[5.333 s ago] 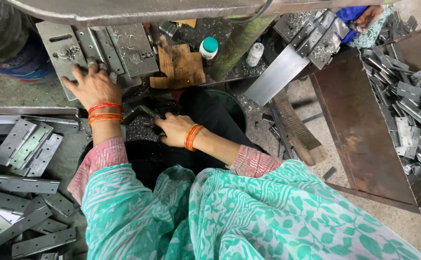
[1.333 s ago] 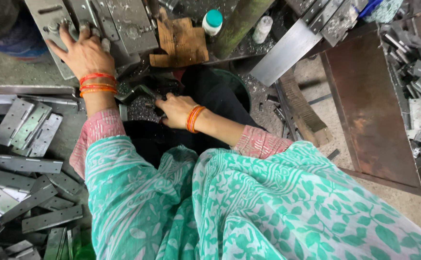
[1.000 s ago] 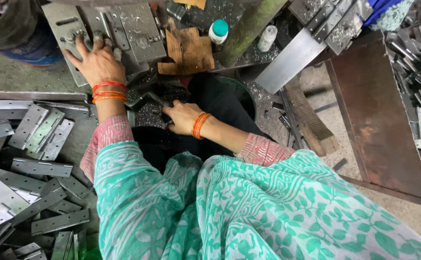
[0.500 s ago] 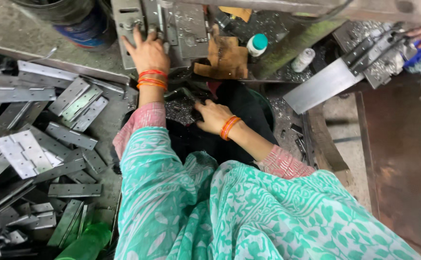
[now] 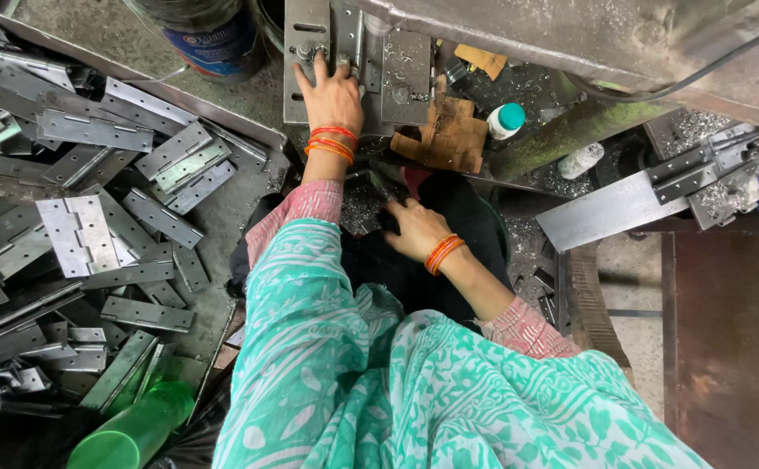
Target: The person operates a metal press machine to process metal hinge components. They repeatedly pick up a hinge, place it under the press, and activate the machine to perform a shaping or cutting operation. The processed pieces are then placed into a pile.
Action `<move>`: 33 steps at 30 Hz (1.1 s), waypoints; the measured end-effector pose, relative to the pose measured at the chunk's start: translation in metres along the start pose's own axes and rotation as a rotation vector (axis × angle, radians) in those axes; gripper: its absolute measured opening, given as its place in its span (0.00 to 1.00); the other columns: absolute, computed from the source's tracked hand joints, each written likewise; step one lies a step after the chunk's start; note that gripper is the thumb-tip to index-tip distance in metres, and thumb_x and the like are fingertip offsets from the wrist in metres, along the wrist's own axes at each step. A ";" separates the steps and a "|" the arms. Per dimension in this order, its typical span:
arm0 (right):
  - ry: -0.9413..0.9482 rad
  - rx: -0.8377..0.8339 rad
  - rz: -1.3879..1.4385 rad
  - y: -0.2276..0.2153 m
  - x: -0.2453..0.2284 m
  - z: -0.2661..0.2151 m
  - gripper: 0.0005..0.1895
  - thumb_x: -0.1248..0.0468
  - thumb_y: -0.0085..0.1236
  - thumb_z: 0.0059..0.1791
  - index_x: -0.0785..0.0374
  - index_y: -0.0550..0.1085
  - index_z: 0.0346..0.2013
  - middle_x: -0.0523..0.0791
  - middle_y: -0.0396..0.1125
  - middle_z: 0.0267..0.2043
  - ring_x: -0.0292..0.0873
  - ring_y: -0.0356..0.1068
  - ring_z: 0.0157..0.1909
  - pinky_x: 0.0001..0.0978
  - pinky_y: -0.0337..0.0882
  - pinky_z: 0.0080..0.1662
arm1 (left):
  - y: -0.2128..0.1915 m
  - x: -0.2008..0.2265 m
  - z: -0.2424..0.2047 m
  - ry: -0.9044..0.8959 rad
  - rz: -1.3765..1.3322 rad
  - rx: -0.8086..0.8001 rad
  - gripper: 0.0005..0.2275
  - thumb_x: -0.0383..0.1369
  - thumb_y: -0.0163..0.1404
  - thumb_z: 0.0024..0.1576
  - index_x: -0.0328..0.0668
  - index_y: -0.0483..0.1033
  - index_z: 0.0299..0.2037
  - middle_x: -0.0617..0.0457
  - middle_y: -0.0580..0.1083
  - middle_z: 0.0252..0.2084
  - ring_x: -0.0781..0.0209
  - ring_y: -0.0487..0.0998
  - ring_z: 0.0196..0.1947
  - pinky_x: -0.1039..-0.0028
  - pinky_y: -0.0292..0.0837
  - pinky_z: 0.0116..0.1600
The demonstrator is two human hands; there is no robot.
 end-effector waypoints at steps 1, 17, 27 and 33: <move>-0.002 0.012 0.000 0.005 0.003 0.001 0.32 0.53 0.63 0.44 0.59 0.69 0.60 0.58 0.68 0.50 0.62 0.72 0.49 0.52 0.74 0.48 | 0.001 -0.001 0.002 0.002 -0.009 0.005 0.13 0.35 0.46 0.61 0.47 0.82 0.50 0.58 0.70 0.66 0.44 0.52 0.74 0.31 0.37 0.71; 0.013 0.085 0.106 0.054 0.015 -0.015 0.32 0.58 0.66 0.41 0.48 0.70 0.60 0.59 0.63 0.58 0.65 0.71 0.47 0.54 0.74 0.48 | -0.012 0.008 -0.029 -0.005 -0.056 0.011 0.18 0.41 0.37 0.64 0.48 0.78 0.57 0.57 0.68 0.66 0.40 0.46 0.75 0.25 0.31 0.69; 0.006 0.083 0.011 0.040 0.012 -0.004 0.32 0.56 0.63 0.43 0.53 0.68 0.62 0.58 0.66 0.55 0.64 0.72 0.48 0.54 0.75 0.47 | -0.005 0.004 0.007 -0.051 -0.030 -0.047 0.19 0.38 0.34 0.67 0.46 0.77 0.58 0.57 0.66 0.68 0.41 0.42 0.77 0.26 0.27 0.70; -0.019 0.193 0.088 0.107 0.029 -0.008 0.32 0.57 0.66 0.42 0.46 0.68 0.61 0.54 0.65 0.55 0.60 0.74 0.44 0.53 0.75 0.44 | -0.007 -0.002 0.007 -0.079 -0.085 0.086 0.19 0.41 0.37 0.66 0.47 0.77 0.59 0.58 0.68 0.66 0.42 0.45 0.75 0.27 0.29 0.70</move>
Point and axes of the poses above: each hand's wrist, its own z-axis towards the middle knuckle, its own y-axis out of the palm, x = y × z, the point moved 1 cm from there along z, towards the middle knuckle
